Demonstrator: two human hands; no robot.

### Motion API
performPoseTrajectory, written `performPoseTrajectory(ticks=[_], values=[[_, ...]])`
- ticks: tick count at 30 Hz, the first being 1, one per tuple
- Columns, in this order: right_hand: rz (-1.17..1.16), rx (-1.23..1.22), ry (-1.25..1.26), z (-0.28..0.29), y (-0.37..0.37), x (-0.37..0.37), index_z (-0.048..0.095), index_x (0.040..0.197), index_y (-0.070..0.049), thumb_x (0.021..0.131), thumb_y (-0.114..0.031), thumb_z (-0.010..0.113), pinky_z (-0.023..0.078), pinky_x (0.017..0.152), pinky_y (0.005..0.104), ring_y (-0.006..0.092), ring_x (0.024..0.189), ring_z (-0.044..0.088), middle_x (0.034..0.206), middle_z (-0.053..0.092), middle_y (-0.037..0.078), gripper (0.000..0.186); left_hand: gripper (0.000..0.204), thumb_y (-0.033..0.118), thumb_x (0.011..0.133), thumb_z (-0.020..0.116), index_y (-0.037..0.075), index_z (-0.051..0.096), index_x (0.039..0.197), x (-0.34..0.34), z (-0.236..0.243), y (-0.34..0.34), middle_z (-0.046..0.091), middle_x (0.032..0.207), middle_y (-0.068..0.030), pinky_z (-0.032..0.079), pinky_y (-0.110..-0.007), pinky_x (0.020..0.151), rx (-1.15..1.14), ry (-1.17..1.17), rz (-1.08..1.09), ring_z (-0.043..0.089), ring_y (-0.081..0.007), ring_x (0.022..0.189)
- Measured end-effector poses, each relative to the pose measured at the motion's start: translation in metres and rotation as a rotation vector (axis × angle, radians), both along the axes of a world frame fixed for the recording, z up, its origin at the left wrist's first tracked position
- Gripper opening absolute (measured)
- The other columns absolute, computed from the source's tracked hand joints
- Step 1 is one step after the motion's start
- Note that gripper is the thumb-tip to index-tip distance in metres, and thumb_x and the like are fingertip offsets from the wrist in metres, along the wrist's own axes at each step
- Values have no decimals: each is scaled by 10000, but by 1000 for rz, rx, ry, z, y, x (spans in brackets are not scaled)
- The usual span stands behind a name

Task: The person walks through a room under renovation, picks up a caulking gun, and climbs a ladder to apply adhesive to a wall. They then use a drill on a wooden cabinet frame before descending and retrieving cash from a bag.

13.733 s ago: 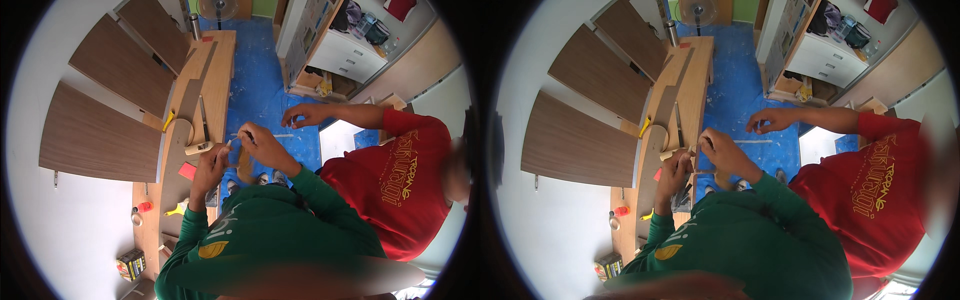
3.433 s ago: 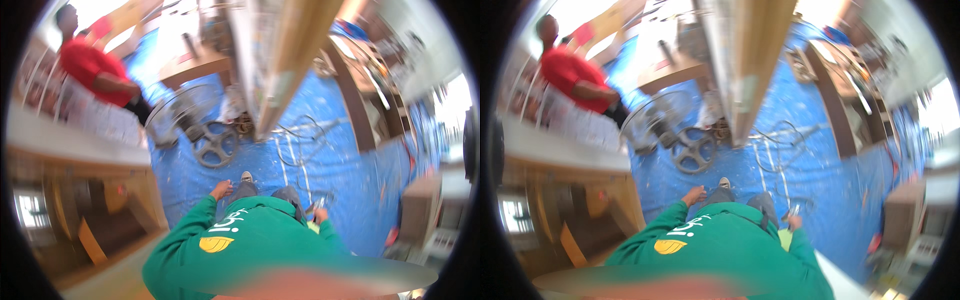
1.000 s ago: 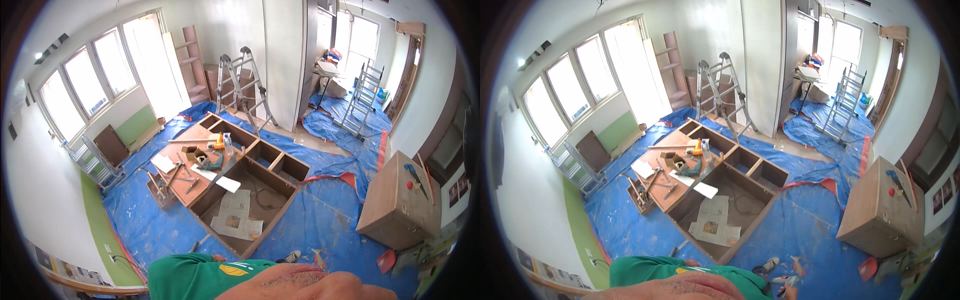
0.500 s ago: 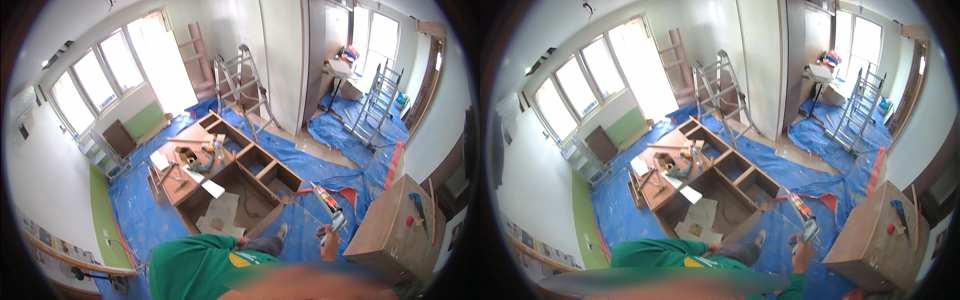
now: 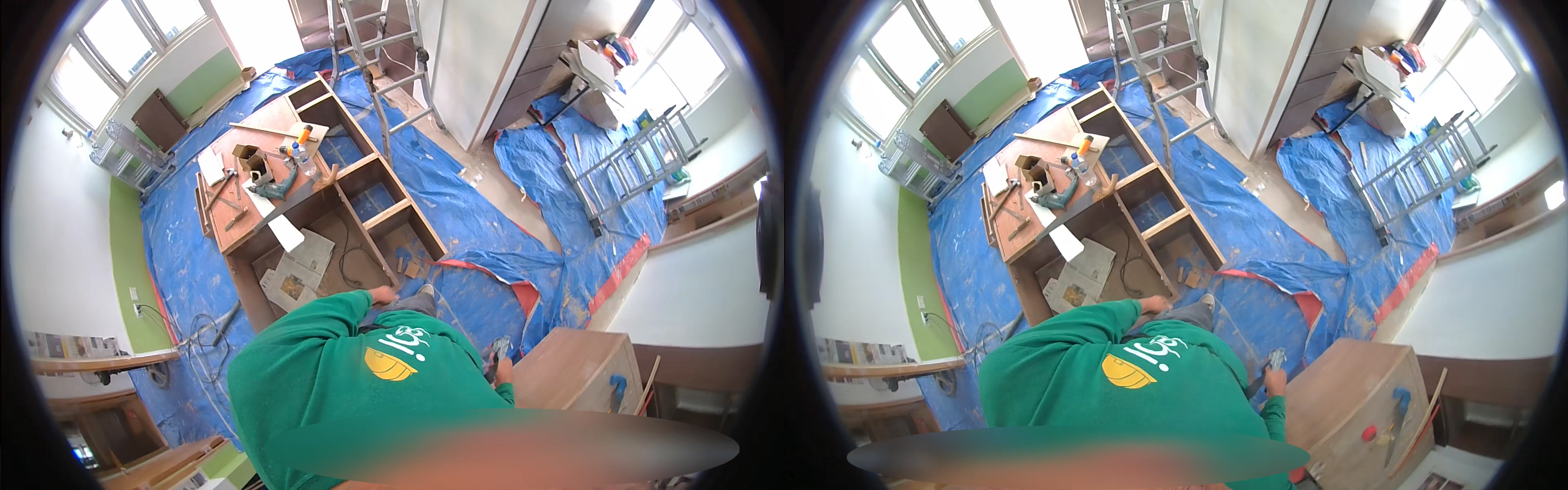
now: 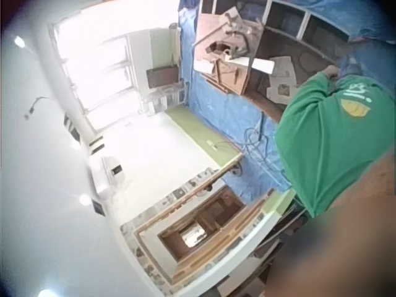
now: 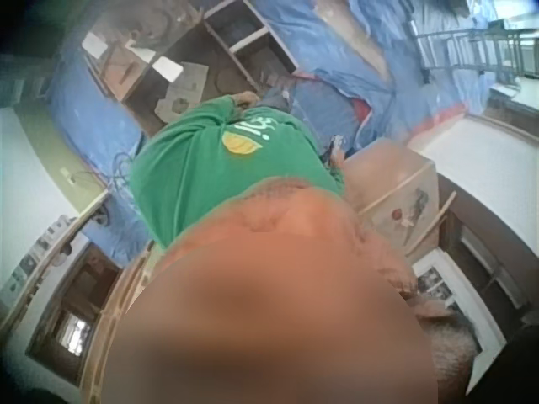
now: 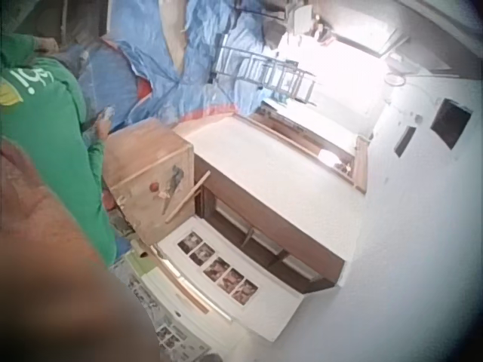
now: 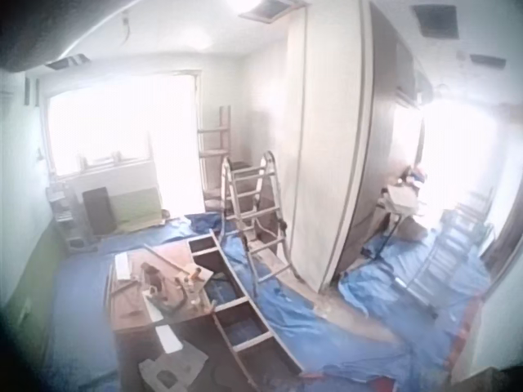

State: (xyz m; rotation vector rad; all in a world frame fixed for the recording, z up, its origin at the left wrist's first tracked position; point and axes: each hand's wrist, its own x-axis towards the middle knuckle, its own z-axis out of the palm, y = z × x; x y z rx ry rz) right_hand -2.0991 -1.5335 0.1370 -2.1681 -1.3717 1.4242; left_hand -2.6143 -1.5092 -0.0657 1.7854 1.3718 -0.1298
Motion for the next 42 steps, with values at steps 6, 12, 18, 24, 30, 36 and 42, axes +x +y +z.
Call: performPoseTrajectory(ticks=[6, 12, 18, 24, 30, 36, 42], values=[[50, 178, 69, -5, 221, -17, 648, 1074, 49, 966, -316, 687, 511, 554, 388, 242, 667, 679, 755, 676, 100, 382, 95, 269, 968, 664, 185, 665, 924, 25, 57, 172, 656, 735, -27, 467, -327, 458, -667, -1223, 916, 590, -147, 551], [-5, 108, 152, 7, 416, -49, 658, 1048, 26, 937, -285, 689, 511, 554, 390, 234, 655, 672, 750, 681, 96, 331, 308, 390, 1041, 601, 132, 657, 1197, 39, 69, 217, 686, 1004, -73, 566, -456, 797, -609, -744, 1157, 665, -266, 959], [107, -39, 94, -9, 574, -52, 669, 1022, 3, 909, -254, 691, 510, 555, 391, 225, 643, 665, 744, 685, 93, 282, 374, 318, 1019, 567, 35, 693, 1230, 21, 86, 245, 744, 1076, -172, 556, -468, 903, -367, -126, 634, 711, -317, 988], [273, -79, 44, -23, 715, -46, 679, 996, -19, 881, -223, 693, 509, 555, 392, 217, 631, 659, 739, 689, 90, 234, 353, 266, 993, 564, 32, 697, 1222, 31, 105, 381, 746, 1101, -180, 553, -464, 909, -477, -315, 1085, 713, -328, 1011], [572, 140, 203, -41, 817, -62, 689, 971, -42, 852, -192, 694, 508, 555, 393, 208, 619, 652, 733, 693, 86, 191, 339, 214, 967, 560, 29, 701, 1215, 29, 99, 439, 748, 1127, -187, 550, -460, 915, -153, -223, 932, 715, -339, 1034], [529, 34, 742, 186, 834, -198, 663, 1051, -21, 1007, -204, 659, 554, 694, 310, 133, 783, 669, 879, 707, 65, 189, 262, 186, 955, 564, 25, 701, 1111, -6, 122, 463, 735, 1027, -201, 541, -438, 890, -33, -243, 987, 693, -373, 979], [567, 210, 1219, 284, 876, -287, 594, 1152, -2, 992, -363, 704, 573, 896, 468, 249, 895, 678, 955, 675, 117, 410, 360, 327, 1002, 598, 34, 657, 1203, -158, 253, 535, 710, 1003, -96, 568, -381, 751, -43, -161, 1015, 701, -214, 883]])
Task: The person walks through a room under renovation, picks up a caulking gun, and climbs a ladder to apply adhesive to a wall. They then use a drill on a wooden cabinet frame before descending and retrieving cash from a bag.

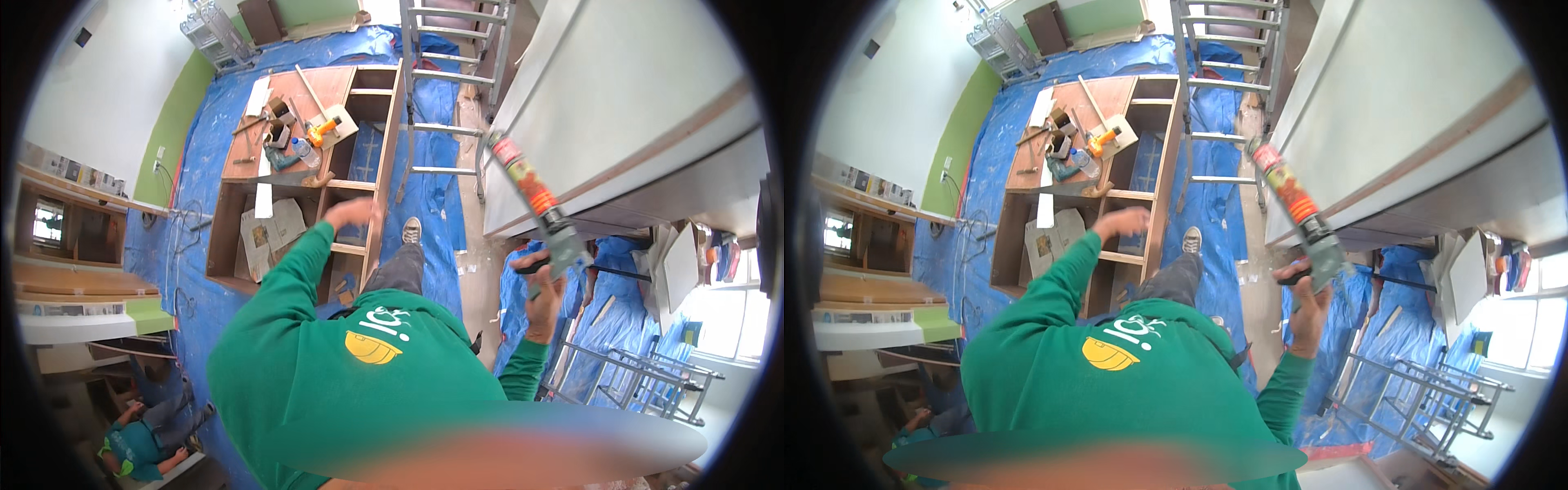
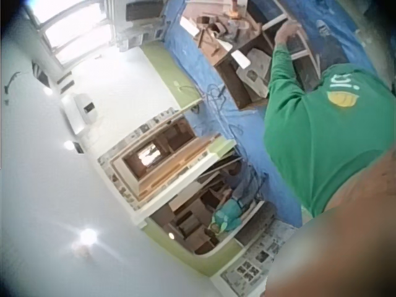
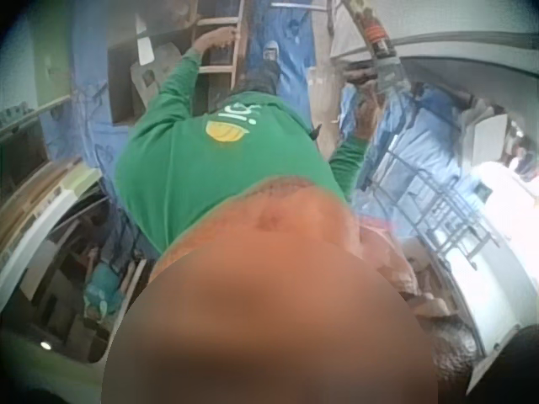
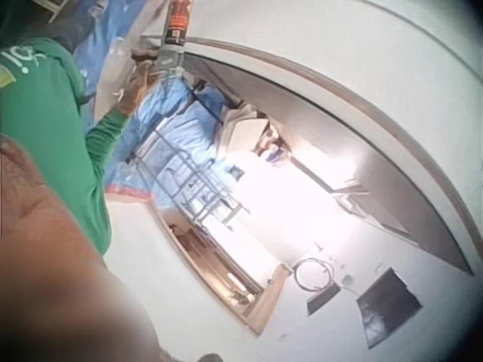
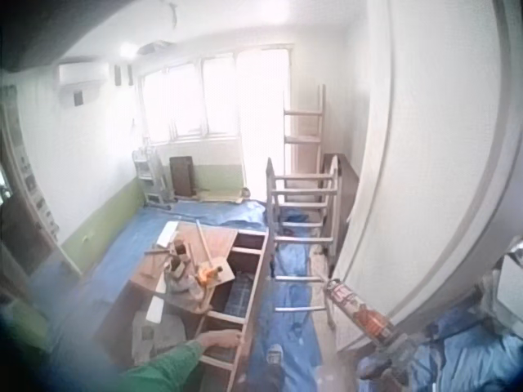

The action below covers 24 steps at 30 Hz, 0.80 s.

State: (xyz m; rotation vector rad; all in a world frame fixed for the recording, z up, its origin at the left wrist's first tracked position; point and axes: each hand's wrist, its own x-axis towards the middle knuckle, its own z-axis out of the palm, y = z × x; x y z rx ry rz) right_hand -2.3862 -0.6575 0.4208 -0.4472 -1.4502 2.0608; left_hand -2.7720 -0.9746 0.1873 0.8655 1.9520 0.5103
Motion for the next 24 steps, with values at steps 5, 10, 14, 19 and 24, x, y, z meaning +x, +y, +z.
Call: performPoseTrajectory(ticks=[5, 10, 14, 19, 24], values=[[61, 180, 234, 76, 57, -95, 563, 1182, -11, 964, -443, 712, 552, 963, 575, 268, 937, 662, 951, 637, 121, 507, 519, 328, 1006, 583, -38, 557, 1373, -222, 93, 48, 615, 1331, -286, 444, -465, 1110, 541, 667, 217, 583, -403, 1284], [-85, 364, 280, 126, 100, -172, 576, 1200, -54, 943, -509, 699, 525, 1019, 616, 250, 960, 652, 959, 617, 81, 537, 405, 355, 1003, 658, 79, 654, 1300, -366, 276, 178, 704, 1236, -170, 513, -436, 972, 988, 939, 289, 662, -365, 1146], [-141, 488, 258, 169, 122, -223, 594, 1205, -75, 936, -529, 695, 523, 1029, 626, 224, 986, 644, 970, 611, 56, 538, 938, 611, 946, 636, -77, 377, 1529, -497, 325, 258, 463, 1500, -331, 346, -492, 1201, 782, 1100, 476, 416, -434, 1443], [-209, 576, 162, 202, 144, -260, 623, 1185, -111, 908, -562, 721, 516, 1049, 626, 212, 998, 650, 975, 618, 35, 539, 995, 634, 896, 671, -97, 390, 1511, -563, 332, 328, 443, 1507, -348, 369, -470, 1194, 654, 1056, 443, 426, -453, 1429], [-145, 707, 198, 230, 180, -322, 645, 1224, -127, 954, -529, 676, 499, 1065, 651, 223, 1038, 635, 1008, 605, 38, 486, 884, 626, 905, 646, -61, 508, 1445, -653, 304, 357, 510, 1456, -340, 400, -468, 1168, 532, 977, 367, 486, -444, 1386]])
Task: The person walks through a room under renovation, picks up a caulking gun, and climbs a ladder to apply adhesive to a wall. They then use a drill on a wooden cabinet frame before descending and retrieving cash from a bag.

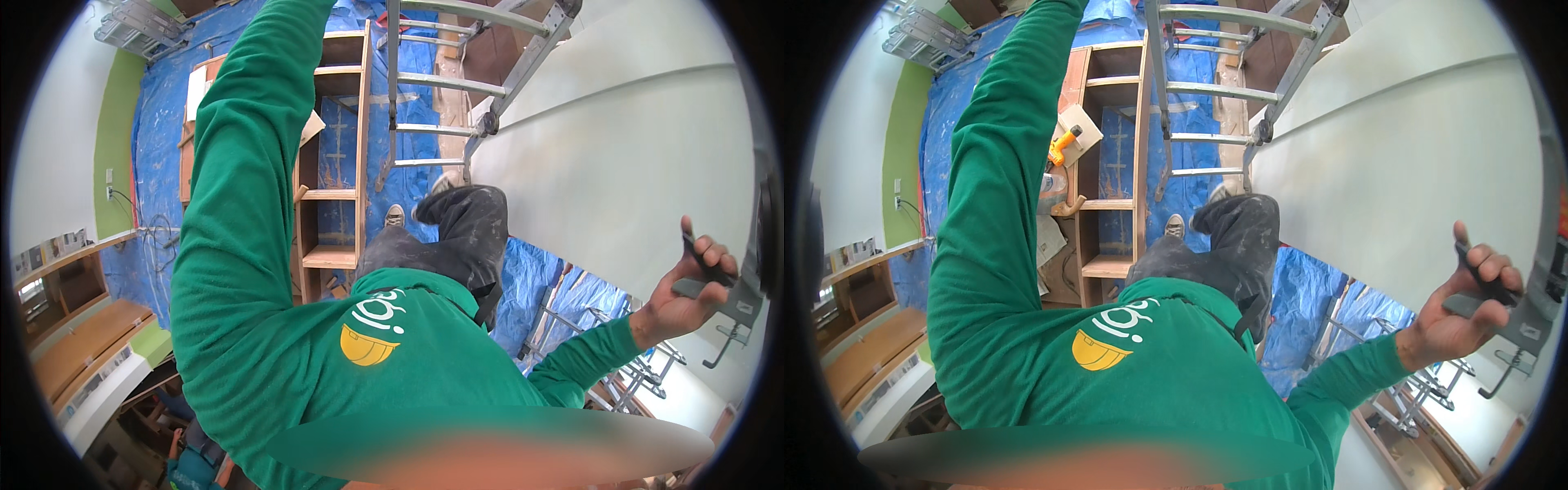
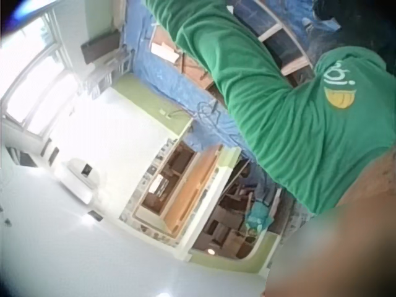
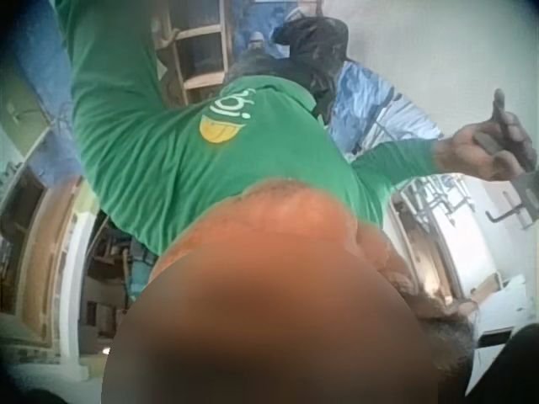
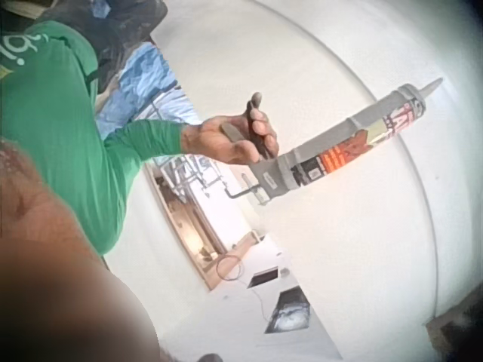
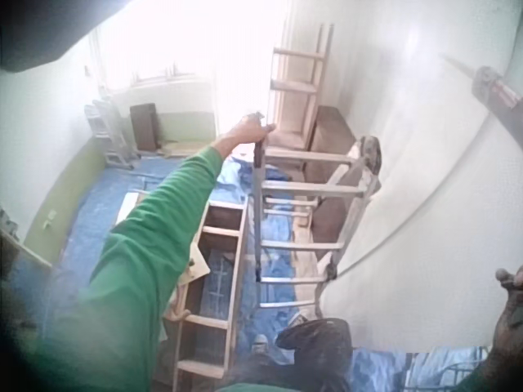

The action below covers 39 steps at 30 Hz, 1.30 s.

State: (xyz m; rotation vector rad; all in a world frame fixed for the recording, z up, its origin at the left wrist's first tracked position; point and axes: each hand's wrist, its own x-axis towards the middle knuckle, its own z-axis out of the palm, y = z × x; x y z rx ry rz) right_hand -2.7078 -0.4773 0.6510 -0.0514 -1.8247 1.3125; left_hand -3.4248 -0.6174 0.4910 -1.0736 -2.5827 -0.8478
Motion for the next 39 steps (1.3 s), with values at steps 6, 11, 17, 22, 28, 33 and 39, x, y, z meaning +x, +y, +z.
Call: performPoseTrajectory(ticks=[6, 11, 17, 22, 28, 33, 39], values=[[-127, 431, 16, 10, 72, -153, 660, 1098, 47, 1057, -261, 606, 602, 962, 559, 293, 985, 705, 1004, 669, 138, 315, 649, 532, 927, 604, -43, 690, 1217, 3, 49, 44, 660, 1277, -306, 490, -466, 1055, -369, -194, -54, 627, -426, 1225], [-423, 478, -112, 2, 146, -338, 770, 959, 31, 1030, -189, 649, 599, 933, 302, 136, 989, 702, 1029, 737, 38, 261, 604, 448, 892, 635, -5, 667, 1290, -8, 25, 51, 702, 1229, -267, 536, -460, 962, -432, -192, -226, 687, -383, 1108], [-209, 292, -231, -5, 200, -450, 385, 1522, 49, 1021, -219, 644, 513, 918, 434, 318, 1049, 633, 1272, 627, 232, 625, 533, 376, 950, 614, 21, 632, 1347, 38, 52, 19, 733, 1105, -240, 544, -458, 943, -295, -370, -263, 702, -366, 1061], [-503, 642, -253, -37, 225, -474, 706, 1105, -56, 1002, -232, 698, 557, 844, 323, 183, 915, 699, 978, 737, 82, 204, 468, 324, 1015, 639, 129, 588, 1437, 43, 41, 22, 710, 1265, -108, 504, -398, 1025, -295, -421, -221, 671, -284, 1144], [-303, 353, -414, -52, 210, -494, 649, 1115, -52, 917, -138, 710, 537, 829, 425, 318, 936, 714, 1016, 747, 98, 223, 420, 254, 1025, 608, 136, 603, 1428, 57, 54, 29, 691, 1296, -118, 489, -416, 1045, -247, -472, -156, 633, -295, 1201], [-223, 488, -536, -82, 220, -490, 593, 1187, -73, 855, -68, 697, 521, 820, 506, 402, 1013, 651, 1052, 672, 130, 348, 409, 186, 1011, 597, 132, 607, 1416, 54, 51, 29, 653, 1323, -142, 469, -433, 1065, -274, -416, -174, 603, -335, 1230], [-291, 632, -575, -87, 217, -499, 578, 1194, -97, 854, -80, 710, 540, 811, 507, 356, 1061, 650, 1101, 672, 105, 366, 412, 76, 977, 569, 106, 619, 1385, 55, 61, 32, 655, 1221, -152, 463, -444, 1038, -236, -458, -193, 596, -338, 1194]])
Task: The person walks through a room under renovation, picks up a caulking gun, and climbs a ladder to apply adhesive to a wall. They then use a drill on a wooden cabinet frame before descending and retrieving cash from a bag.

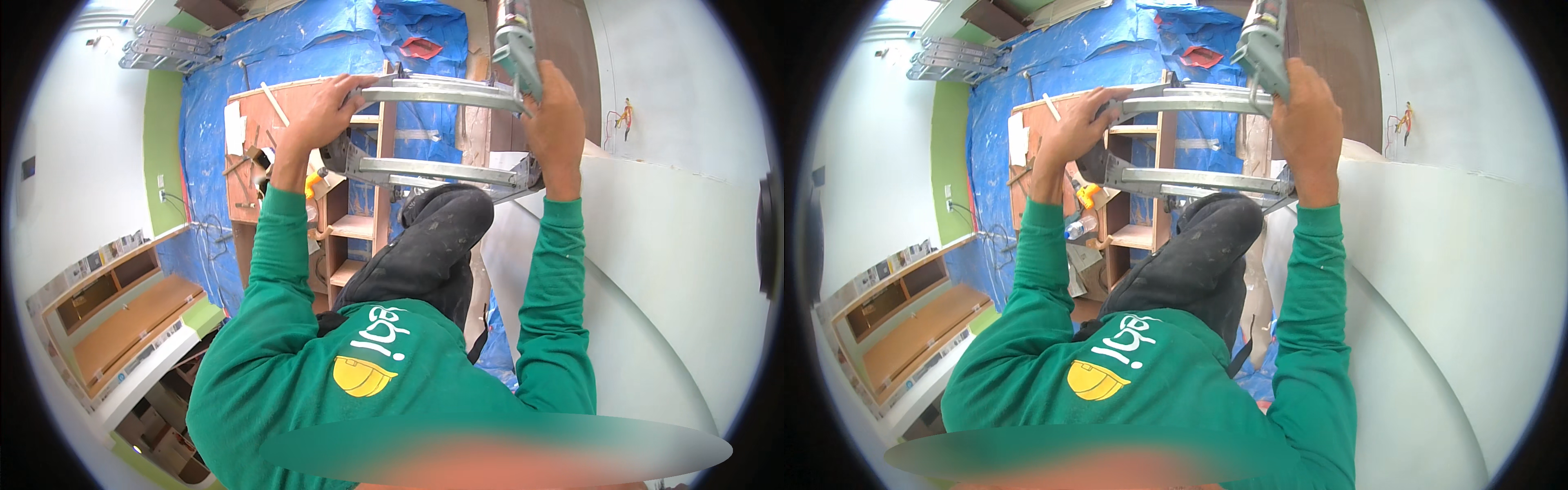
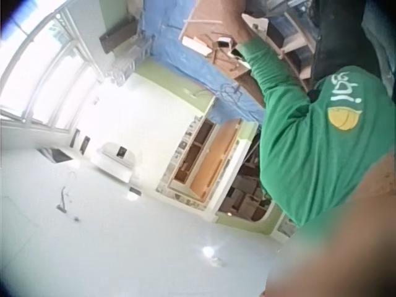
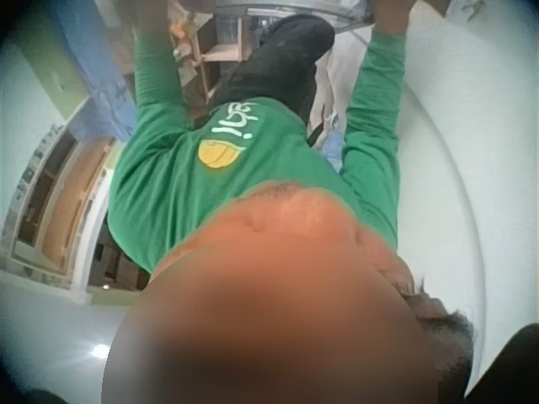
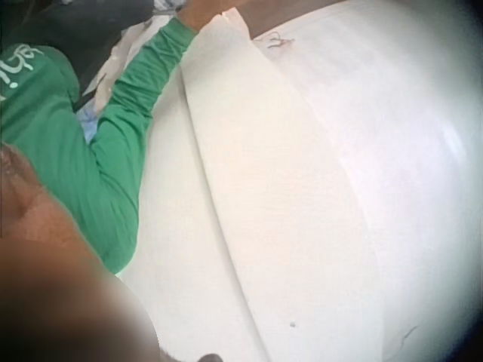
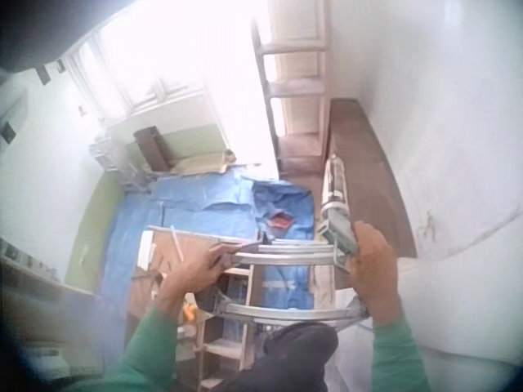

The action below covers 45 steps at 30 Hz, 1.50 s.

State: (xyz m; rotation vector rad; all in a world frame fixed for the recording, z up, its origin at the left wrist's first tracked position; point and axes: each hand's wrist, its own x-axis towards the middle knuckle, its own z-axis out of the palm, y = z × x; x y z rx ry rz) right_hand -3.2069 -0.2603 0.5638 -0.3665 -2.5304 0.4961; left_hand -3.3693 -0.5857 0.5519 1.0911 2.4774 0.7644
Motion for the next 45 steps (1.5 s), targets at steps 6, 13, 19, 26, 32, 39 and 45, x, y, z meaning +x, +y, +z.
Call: performPoseTrajectory(ticks=[6, 13, 19, 26, 32, 39, 45], values=[[-23, 38, -191, 9, -6, 2, 568, 1195, -113, 834, -92, 724, 540, 743, 503, 311, 1017, 646, 1039, 632, 77, 394, 524, -83, 896, 511, 117, 629, 1366, 4, -3, -3, 628, 1238, -174, 457, -431, 1060, -2, -107, 46, 594, -363, 1204], [-92, -31, -296, 12, -10, -6, 573, 1205, -117, 805, -102, 735, 553, 751, 493, 320, 1018, 647, 1032, 631, 77, 432, 531, -126, 819, 502, 106, 683, 1261, -11, 1, -1, 624, 1321, -134, 445, -449, 1116, -31, -54, -9, 526, -378, 1295], [-98, -144, -262, 25, -11, -14, 575, 1205, -50, 785, -43, 695, 541, 860, 491, 369, 1057, 623, 1091, 632, 143, 437, 502, -133, 812, 510, 78, 685, 1233, -18, -3, -4, 633, 1300, -128, 433, -466, 1102, 44, -36, 15, 537, -376, 1267], [-118, -212, -355, 25, -11, -15, 567, 1258, -36, 782, -26, 706, 526, 920, 486, 391, 1101, 611, 1180, 641, 159, 496, 479, -111, 802, 529, 67, 680, 1220, -13, 4, 2, 634, 1251, -142, 451, -455, 1084, 19, 4, 39, 549, -377, 1230], [-126, -176, -312, 13, -17, -12, 585, 1241, -69, 768, -96, 729, 542, 873, 498, 356, 1103, 620, 1163, 639, 125, 495, 454, -83, 804, 515, 70, 673, 1202, -14, 9, -6, 630, 1235, -152, 450, -465, 1075, -20, -3, 45, 542, -390, 1221], [-205, -446, -146, 45, -38, -9, 554, 1342, -5, 837, -142, 713, 469, 1038, 497, 462, 1173, 592, 1247, 633, 270, 547, 471, -17, 834, 520, 51, 641, 1284, -30, -4, -19, 601, 1311, -200, 423, -502, 1099, 13, 47, 20, 526, -429, 1265], [-118, -287, 164, 321, -110, 44, 561, 1327, -18, 847, -170, 784, 490, 980, 436, 404, 1141, 621, 1210, 629, 237, 551, 597, 89, 849, 656, 43, 551, 1435, -35, -90, -67, 530, 1419, -251, 420, -498, 1099, -17, -15, -85, 478, -447, 1330]])
